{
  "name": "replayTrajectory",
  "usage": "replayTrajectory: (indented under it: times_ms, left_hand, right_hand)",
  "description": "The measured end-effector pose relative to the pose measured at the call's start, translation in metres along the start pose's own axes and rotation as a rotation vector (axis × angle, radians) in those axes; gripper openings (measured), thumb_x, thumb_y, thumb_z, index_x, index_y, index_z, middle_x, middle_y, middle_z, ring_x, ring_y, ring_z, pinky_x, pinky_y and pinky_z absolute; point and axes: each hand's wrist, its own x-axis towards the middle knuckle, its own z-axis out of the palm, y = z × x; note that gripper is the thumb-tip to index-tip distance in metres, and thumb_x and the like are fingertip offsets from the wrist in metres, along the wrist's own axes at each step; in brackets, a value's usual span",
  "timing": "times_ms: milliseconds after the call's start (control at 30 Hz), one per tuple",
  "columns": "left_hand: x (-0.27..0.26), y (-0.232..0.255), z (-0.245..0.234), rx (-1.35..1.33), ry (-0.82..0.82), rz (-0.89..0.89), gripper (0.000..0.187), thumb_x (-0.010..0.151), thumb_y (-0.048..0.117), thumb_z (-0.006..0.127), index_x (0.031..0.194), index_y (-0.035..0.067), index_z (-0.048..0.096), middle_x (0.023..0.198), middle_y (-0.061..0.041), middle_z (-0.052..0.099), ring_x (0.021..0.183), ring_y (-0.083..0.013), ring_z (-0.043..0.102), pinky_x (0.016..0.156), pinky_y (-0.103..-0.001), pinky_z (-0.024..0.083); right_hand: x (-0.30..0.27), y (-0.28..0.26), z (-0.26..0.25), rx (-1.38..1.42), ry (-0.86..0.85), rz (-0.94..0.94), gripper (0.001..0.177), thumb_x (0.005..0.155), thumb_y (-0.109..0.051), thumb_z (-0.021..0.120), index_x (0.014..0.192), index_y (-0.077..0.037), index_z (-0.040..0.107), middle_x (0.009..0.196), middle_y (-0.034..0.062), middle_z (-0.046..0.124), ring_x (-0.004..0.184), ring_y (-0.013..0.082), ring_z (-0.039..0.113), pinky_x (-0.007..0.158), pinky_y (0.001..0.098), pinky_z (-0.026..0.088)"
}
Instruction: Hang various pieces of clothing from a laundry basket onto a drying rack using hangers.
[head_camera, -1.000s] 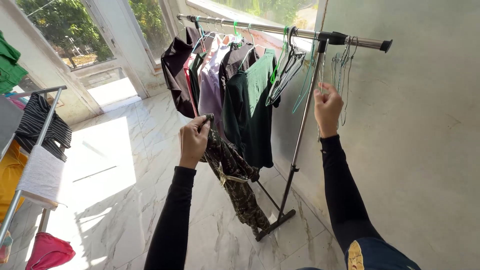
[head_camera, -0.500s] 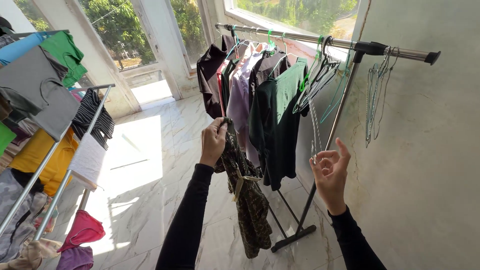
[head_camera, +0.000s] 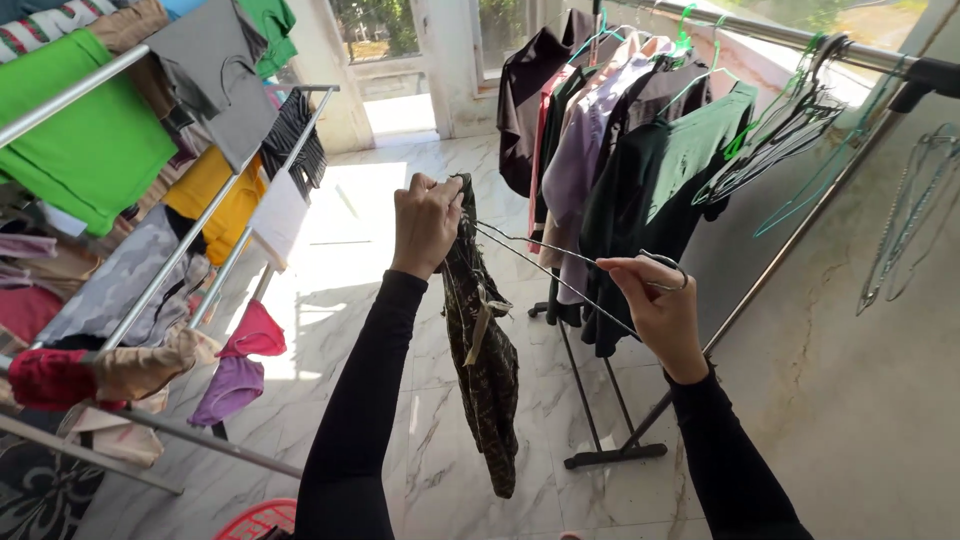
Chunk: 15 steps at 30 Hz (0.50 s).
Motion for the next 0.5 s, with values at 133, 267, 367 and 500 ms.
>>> replayTrajectory:
  times_ms: [133, 267, 367, 500]
  left_hand:
    - [-0.010, -0.009, -0.021, 0.052, -0.082, -0.050, 0.034, 0.087, 0.005, 0.071, 0.121, 0.006, 0.074, 0.090, -0.004, 0.078, 0.101, -0.0240, 0.059, 0.088, -0.043, 0.041]
    - [-0.018, -0.006, -0.039, 0.082, -0.155, -0.026, 0.051, 0.070, -0.003, 0.063, 0.119, 0.004, 0.074, 0.106, -0.010, 0.078, 0.135, -0.0309, 0.049, 0.111, -0.059, 0.029]
    - [-0.024, -0.005, -0.046, 0.028, -0.261, -0.068, 0.056, 0.066, -0.005, 0.058, 0.119, 0.003, 0.073, 0.117, -0.012, 0.077, 0.146, -0.0341, 0.039, 0.118, -0.069, 0.016]
    - [-0.029, -0.005, -0.059, -0.091, -0.366, -0.135, 0.063, 0.061, -0.010, 0.054, 0.121, 0.000, 0.072, 0.122, -0.016, 0.073, 0.142, -0.0405, 0.040, 0.111, -0.076, 0.017]
  right_hand:
    - [0.016, -0.011, 0.037, -0.032, -0.091, -0.030, 0.013, 0.101, -0.005, 0.067, 0.108, -0.005, 0.078, 0.072, -0.0054, 0.059, 0.057, -0.0007, 0.037, 0.049, 0.0213, 0.025]
    - [0.031, -0.006, 0.081, 0.006, -0.175, -0.109, 0.011, 0.101, -0.007, 0.069, 0.107, -0.004, 0.079, 0.072, -0.0048, 0.060, 0.059, -0.0016, 0.042, 0.050, 0.0202, 0.031]
    - [0.039, 0.004, 0.118, -0.015, -0.242, -0.068, 0.012, 0.101, -0.010, 0.071, 0.107, -0.005, 0.081, 0.066, -0.0016, 0.059, 0.056, 0.0001, 0.039, 0.048, 0.0219, 0.029]
    - [0.050, 0.028, 0.164, 0.199, -0.288, 0.073, 0.013, 0.100, -0.014, 0.069, 0.106, -0.007, 0.079, 0.084, -0.0005, 0.076, 0.057, -0.0017, 0.042, 0.048, 0.0216, 0.033]
